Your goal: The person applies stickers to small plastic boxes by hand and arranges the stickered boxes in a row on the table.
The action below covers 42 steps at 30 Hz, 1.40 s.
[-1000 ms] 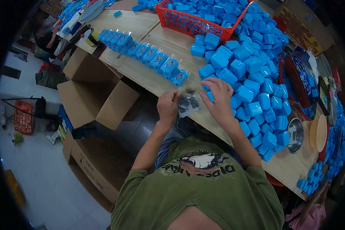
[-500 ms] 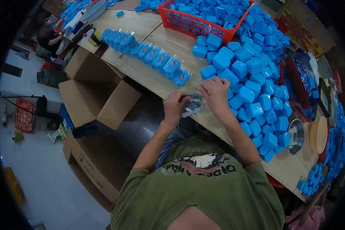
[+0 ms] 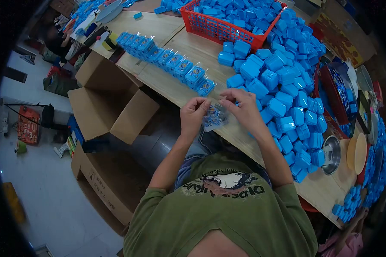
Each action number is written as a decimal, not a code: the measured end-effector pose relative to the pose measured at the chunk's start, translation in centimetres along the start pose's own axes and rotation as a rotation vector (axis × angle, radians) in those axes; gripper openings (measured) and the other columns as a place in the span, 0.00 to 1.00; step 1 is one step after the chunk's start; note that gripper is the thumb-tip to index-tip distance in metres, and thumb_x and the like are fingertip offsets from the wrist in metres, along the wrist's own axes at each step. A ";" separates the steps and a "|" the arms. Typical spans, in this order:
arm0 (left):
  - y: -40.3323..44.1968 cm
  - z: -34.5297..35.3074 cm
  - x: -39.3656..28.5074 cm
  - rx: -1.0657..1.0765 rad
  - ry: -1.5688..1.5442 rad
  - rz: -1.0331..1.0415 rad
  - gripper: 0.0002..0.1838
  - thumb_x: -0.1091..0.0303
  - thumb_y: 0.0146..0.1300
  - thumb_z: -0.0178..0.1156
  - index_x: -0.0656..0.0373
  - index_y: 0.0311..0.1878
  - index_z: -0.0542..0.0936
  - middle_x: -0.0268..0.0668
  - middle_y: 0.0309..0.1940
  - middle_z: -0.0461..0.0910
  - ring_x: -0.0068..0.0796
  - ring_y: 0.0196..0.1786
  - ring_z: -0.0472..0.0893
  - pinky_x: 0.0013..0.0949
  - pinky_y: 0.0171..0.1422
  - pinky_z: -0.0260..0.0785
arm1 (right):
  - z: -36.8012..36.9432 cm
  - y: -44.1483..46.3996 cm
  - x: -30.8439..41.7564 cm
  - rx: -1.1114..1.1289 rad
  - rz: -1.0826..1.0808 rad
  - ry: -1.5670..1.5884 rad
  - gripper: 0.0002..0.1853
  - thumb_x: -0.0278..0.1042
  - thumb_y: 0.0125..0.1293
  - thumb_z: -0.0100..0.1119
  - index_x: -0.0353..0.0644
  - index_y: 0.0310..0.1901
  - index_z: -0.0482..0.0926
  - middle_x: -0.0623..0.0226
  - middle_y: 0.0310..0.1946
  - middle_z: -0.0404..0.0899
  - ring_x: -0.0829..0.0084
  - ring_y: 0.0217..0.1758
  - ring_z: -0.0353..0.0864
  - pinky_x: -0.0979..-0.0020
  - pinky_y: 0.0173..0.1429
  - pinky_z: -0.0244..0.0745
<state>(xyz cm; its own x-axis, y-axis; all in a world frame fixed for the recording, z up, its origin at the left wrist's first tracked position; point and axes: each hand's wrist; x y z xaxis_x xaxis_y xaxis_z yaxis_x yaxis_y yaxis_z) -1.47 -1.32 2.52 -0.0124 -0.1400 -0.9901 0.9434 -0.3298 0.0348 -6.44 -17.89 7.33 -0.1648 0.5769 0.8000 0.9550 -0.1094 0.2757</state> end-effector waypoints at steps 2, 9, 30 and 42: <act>0.0 0.3 -0.2 -0.046 -0.039 0.008 0.09 0.66 0.61 0.59 0.64 0.36 0.78 0.26 0.25 0.75 0.12 0.26 0.69 0.19 0.30 0.62 | 0.5 -0.3 -0.1 0.014 0.171 0.261 0.07 0.31 0.58 0.61 0.39 0.36 0.79 0.74 0.28 0.76 0.82 0.32 0.72 0.75 0.39 0.65; -0.5 0.7 -0.3 -0.081 -0.136 -0.039 0.12 0.63 0.63 0.57 0.62 0.32 0.78 0.25 0.23 0.73 0.11 0.24 0.68 0.18 0.29 0.61 | 1.8 -1.2 -1.2 0.108 0.381 0.653 0.10 0.34 0.61 0.59 0.34 0.33 0.77 0.71 0.26 0.76 0.84 0.28 0.71 0.80 0.32 0.66; -1.5 0.8 -1.7 -0.098 -0.083 0.135 0.06 0.70 0.60 0.60 0.63 0.31 0.76 0.28 0.27 0.72 0.13 0.32 0.68 0.18 0.37 0.61 | 2.2 -2.0 -1.8 -0.081 0.266 0.471 0.03 0.24 0.57 0.57 0.38 0.33 0.75 0.73 0.28 0.75 0.85 0.32 0.71 0.80 0.37 0.67; -1.7 -1.5 -1.7 0.113 -0.252 -0.063 0.08 0.65 0.62 0.58 0.60 0.34 0.77 0.30 0.28 0.75 0.15 0.26 0.71 0.19 0.28 0.65 | 1.0 -1.8 -1.5 0.208 0.368 0.686 0.08 0.32 0.60 0.59 0.37 0.33 0.74 0.73 0.25 0.76 0.85 0.28 0.71 0.82 0.29 0.64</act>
Point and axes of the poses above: each hand's wrist, its own y-axis towards the middle knuckle, its own z-axis out of the palm, x = y × z
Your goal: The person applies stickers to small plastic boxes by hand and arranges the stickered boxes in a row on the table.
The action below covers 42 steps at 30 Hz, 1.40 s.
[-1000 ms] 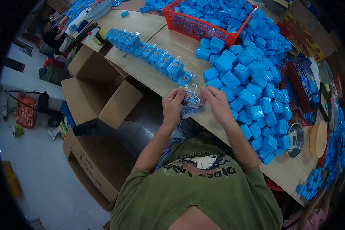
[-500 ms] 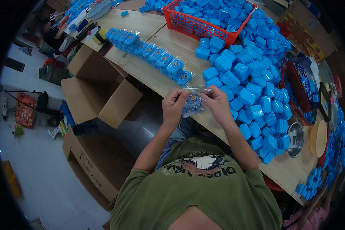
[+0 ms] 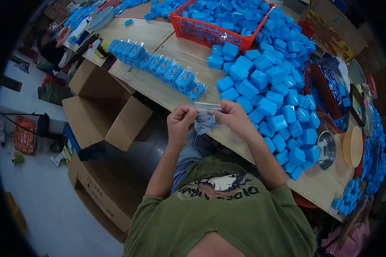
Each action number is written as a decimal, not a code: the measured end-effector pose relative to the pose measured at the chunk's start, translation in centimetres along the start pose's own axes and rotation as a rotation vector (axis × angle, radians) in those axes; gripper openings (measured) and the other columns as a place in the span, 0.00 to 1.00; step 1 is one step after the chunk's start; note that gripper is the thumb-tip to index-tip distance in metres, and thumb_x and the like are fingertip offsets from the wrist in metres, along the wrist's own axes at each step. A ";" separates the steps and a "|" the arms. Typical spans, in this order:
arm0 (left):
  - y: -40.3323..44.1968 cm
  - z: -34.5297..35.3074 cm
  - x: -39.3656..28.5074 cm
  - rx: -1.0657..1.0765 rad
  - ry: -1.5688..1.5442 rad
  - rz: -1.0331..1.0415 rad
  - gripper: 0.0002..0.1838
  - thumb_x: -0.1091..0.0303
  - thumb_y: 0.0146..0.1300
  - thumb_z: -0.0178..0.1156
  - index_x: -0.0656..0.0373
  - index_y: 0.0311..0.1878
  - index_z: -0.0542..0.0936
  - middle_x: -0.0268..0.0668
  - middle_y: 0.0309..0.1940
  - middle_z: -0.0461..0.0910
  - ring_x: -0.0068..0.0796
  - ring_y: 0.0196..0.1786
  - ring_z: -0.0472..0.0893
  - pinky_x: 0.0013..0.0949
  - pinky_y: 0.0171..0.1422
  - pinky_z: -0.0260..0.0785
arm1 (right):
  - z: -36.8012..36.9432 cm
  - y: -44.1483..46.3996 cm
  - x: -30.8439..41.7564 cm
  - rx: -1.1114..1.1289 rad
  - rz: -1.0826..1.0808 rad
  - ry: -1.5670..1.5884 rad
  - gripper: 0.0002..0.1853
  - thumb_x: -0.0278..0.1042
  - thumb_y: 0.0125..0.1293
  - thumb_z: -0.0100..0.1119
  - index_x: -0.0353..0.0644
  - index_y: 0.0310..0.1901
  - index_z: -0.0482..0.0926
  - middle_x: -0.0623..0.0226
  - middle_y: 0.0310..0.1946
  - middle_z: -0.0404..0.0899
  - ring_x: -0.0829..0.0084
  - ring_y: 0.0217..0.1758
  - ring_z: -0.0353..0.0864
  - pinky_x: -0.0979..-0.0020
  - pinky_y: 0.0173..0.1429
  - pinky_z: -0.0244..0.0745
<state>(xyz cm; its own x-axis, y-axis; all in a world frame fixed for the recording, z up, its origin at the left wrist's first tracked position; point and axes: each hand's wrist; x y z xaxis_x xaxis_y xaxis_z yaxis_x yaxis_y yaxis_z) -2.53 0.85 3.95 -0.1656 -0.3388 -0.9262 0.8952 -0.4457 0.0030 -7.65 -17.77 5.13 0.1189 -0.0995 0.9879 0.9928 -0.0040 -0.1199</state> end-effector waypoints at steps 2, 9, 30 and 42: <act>0.4 0.4 0.2 -0.035 -0.108 -0.037 0.08 0.64 0.63 0.57 0.59 0.37 0.77 0.30 0.28 0.76 0.15 0.23 0.71 0.19 0.26 0.66 | -0.3 -0.1 0.6 0.027 -0.005 0.018 0.09 0.34 0.60 0.58 0.37 0.35 0.74 0.73 0.27 0.76 0.86 0.29 0.71 0.82 0.30 0.65; 0.7 -0.1 -0.5 -0.092 -0.136 -0.204 0.14 0.60 0.67 0.49 0.59 0.49 0.72 0.38 0.40 0.79 0.30 0.39 0.82 0.21 0.29 0.73 | -6.3 0.0 2.2 -0.635 -0.342 -1.276 0.24 0.35 0.47 0.69 0.40 0.47 0.74 0.63 0.40 0.70 0.65 0.47 0.68 0.61 0.45 0.59; 0.9 0.8 -1.2 -0.040 -0.208 -0.242 0.27 0.75 0.60 0.56 0.60 0.63 0.62 0.39 0.44 0.77 0.34 0.47 0.79 0.22 0.36 0.76 | -5.4 0.1 1.6 -0.406 -0.367 -1.337 0.30 0.30 0.43 0.70 0.45 0.49 0.65 0.62 0.46 0.69 0.60 0.50 0.69 0.54 0.60 0.53; 0.2 1.4 -2.3 0.043 -0.258 -0.241 0.27 0.74 0.61 0.55 0.60 0.63 0.62 0.34 0.37 0.77 0.31 0.49 0.78 0.25 0.41 0.76 | -1.4 -1.6 3.1 -0.234 -0.429 -0.618 0.30 0.28 0.48 0.68 0.42 0.52 0.63 0.62 0.48 0.65 0.63 0.53 0.66 0.68 0.56 0.63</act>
Point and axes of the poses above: each hand's wrist, its own y-axis towards the middle knuckle, its own z-axis out of the palm, x = y × z
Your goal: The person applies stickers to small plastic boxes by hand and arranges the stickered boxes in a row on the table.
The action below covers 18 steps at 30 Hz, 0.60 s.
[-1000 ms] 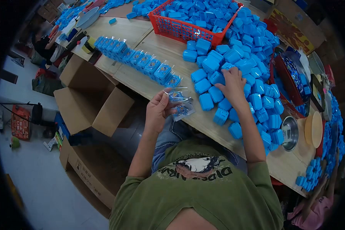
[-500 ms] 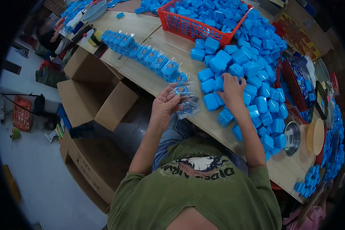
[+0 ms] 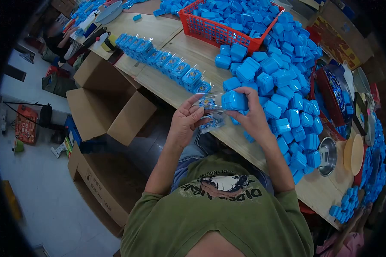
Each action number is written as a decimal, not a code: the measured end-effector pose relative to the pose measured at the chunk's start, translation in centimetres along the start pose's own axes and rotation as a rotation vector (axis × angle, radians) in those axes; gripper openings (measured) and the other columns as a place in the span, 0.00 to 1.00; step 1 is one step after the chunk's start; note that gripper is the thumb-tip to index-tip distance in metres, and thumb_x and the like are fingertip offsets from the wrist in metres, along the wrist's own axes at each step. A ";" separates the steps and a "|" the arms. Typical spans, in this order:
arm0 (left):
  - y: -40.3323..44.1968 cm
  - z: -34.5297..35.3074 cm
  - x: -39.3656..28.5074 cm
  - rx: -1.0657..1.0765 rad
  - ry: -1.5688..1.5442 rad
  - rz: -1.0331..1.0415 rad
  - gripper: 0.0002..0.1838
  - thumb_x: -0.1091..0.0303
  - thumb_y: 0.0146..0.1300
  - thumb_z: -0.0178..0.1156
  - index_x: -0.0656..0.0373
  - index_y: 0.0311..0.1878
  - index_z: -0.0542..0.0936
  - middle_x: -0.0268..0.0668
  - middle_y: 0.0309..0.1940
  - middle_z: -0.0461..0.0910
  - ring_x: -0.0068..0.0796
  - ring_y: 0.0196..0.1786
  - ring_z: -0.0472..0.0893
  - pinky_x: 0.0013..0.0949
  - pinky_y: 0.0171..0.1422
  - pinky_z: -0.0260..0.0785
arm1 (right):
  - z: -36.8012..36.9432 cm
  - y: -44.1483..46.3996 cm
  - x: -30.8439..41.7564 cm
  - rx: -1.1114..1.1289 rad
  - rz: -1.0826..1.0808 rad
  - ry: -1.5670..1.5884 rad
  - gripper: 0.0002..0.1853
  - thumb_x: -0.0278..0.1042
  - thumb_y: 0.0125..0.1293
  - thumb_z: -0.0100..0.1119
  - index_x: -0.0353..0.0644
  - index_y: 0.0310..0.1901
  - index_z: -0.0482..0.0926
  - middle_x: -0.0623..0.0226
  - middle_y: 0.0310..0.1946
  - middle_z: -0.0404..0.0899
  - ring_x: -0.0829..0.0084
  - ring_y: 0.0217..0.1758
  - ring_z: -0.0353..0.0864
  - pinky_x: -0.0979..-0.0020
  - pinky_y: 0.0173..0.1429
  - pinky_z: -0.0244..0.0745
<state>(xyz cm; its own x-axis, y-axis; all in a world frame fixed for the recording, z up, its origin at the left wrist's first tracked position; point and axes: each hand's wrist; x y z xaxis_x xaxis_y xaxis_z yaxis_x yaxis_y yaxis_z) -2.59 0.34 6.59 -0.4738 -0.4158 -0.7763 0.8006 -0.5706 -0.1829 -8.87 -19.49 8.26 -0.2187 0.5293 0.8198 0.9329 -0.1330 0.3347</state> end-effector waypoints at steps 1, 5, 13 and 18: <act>-0.1 0.0 0.0 0.002 0.001 0.001 0.27 0.74 0.61 0.55 0.60 0.63 0.62 0.34 0.37 0.77 0.31 0.49 0.78 0.25 0.41 0.76 | 0.0 0.0 0.0 0.006 -0.035 -0.006 0.30 0.28 0.47 0.69 0.41 0.52 0.64 0.58 0.48 0.66 0.58 0.53 0.66 0.65 0.55 0.64; -0.6 0.3 -0.2 0.012 0.032 0.031 0.26 0.74 0.61 0.56 0.60 0.62 0.63 0.34 0.38 0.78 0.26 0.44 0.79 0.26 0.43 0.75 | -0.2 0.0 0.5 0.005 -0.094 -0.067 0.30 0.27 0.46 0.69 0.41 0.51 0.65 0.58 0.47 0.66 0.57 0.52 0.65 0.64 0.55 0.63; -1.2 1.3 -0.8 0.017 0.090 0.077 0.24 0.72 0.61 0.57 0.61 0.61 0.65 0.35 0.40 0.79 0.20 0.39 0.78 0.26 0.45 0.73 | -0.2 -0.2 0.9 -0.023 -0.248 -0.191 0.30 0.25 0.44 0.68 0.39 0.51 0.66 0.55 0.49 0.68 0.54 0.52 0.65 0.61 0.56 0.62; -1.1 1.2 -0.8 0.031 0.085 0.101 0.24 0.72 0.61 0.56 0.61 0.62 0.65 0.34 0.40 0.78 0.19 0.39 0.77 0.26 0.45 0.73 | -0.2 -0.3 0.7 -0.040 -0.311 -0.211 0.30 0.24 0.45 0.67 0.39 0.52 0.65 0.55 0.49 0.67 0.54 0.52 0.65 0.61 0.55 0.62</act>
Point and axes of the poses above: each hand's wrist, its own y-axis towards the middle knuckle, its own z-axis out of the palm, x = y × z
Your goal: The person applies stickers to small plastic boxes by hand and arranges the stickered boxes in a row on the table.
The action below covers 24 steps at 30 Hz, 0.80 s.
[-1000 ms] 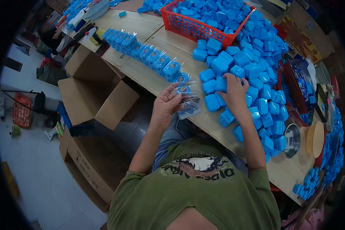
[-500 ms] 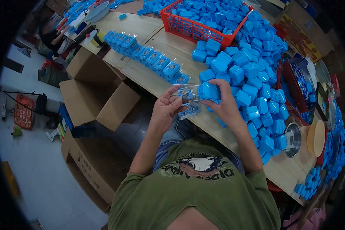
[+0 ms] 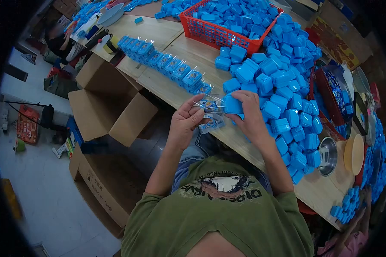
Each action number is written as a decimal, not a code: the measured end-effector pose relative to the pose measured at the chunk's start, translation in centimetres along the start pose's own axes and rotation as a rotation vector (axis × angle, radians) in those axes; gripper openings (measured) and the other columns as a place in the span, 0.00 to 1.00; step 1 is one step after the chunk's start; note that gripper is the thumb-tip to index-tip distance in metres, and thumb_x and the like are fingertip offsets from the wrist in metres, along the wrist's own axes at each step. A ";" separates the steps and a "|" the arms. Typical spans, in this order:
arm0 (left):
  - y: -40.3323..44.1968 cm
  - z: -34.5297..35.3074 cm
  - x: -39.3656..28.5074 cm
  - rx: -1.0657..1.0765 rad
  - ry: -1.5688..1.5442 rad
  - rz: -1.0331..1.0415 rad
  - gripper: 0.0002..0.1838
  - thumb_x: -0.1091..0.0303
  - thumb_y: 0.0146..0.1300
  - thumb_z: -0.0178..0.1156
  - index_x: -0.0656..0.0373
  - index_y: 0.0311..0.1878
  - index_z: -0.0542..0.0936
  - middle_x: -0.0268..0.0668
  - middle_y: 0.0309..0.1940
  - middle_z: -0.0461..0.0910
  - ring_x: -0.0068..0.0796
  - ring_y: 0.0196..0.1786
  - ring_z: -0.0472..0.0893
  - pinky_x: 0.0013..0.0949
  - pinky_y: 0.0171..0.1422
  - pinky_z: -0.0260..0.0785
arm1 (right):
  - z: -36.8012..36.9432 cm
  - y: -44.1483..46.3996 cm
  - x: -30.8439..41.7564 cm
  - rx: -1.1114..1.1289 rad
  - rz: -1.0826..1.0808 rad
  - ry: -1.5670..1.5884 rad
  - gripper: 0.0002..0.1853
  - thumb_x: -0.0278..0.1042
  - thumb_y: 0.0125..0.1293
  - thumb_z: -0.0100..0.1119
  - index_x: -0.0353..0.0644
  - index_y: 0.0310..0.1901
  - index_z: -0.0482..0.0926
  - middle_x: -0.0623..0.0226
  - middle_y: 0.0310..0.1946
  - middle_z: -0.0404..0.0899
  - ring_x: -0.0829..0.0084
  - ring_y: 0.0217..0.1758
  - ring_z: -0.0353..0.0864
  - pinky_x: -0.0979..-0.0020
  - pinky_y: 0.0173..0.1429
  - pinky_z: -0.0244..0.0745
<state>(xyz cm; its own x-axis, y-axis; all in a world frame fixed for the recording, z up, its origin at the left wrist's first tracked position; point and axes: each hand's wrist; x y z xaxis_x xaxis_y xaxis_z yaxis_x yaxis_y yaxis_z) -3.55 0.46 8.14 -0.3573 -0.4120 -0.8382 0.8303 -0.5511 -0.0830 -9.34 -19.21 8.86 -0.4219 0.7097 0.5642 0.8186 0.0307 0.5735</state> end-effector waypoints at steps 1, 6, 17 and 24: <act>0.0 0.2 -0.1 0.000 0.000 0.000 0.24 0.72 0.61 0.56 0.61 0.62 0.65 0.34 0.40 0.78 0.19 0.39 0.77 0.26 0.45 0.73 | 0.0 0.0 0.0 -0.004 -0.012 0.000 0.30 0.24 0.45 0.67 0.39 0.52 0.65 0.55 0.49 0.67 0.53 0.52 0.65 0.61 0.55 0.62; 0.0 0.7 -0.4 -0.085 0.004 -0.049 0.26 0.74 0.60 0.56 0.61 0.63 0.63 0.24 0.29 0.69 0.14 0.34 0.74 0.26 0.43 0.74 | -0.1 0.0 0.1 0.004 -0.013 -0.020 0.30 0.23 0.45 0.66 0.39 0.52 0.65 0.55 0.49 0.67 0.53 0.52 0.65 0.60 0.55 0.62; 0.0 0.5 -0.1 -0.022 0.097 0.004 0.26 0.73 0.61 0.56 0.62 0.62 0.64 0.29 0.33 0.75 0.17 0.38 0.76 0.26 0.45 0.73 | -0.5 0.3 0.3 0.028 -0.031 -0.060 0.30 0.22 0.43 0.66 0.40 0.51 0.66 0.56 0.49 0.66 0.53 0.51 0.65 0.60 0.54 0.63; 0.2 0.3 0.1 0.000 0.161 0.041 0.25 0.72 0.61 0.56 0.63 0.62 0.65 0.35 0.39 0.78 0.19 0.40 0.76 0.25 0.45 0.70 | -0.2 0.2 0.4 0.028 -0.058 -0.053 0.31 0.19 0.41 0.64 0.40 0.51 0.66 0.56 0.48 0.66 0.53 0.51 0.66 0.60 0.55 0.64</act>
<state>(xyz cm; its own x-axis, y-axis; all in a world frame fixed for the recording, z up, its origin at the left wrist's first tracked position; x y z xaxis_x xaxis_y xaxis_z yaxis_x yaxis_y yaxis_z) -3.58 0.08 8.20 -0.2500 -0.3120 -0.9166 0.8427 -0.5363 -0.0472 -9.41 -19.02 9.32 -0.4482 0.7426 0.4977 0.8043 0.0920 0.5871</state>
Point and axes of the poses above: each hand's wrist, its own y-axis towards the middle knuckle, its own z-axis out of the palm, x = y × z
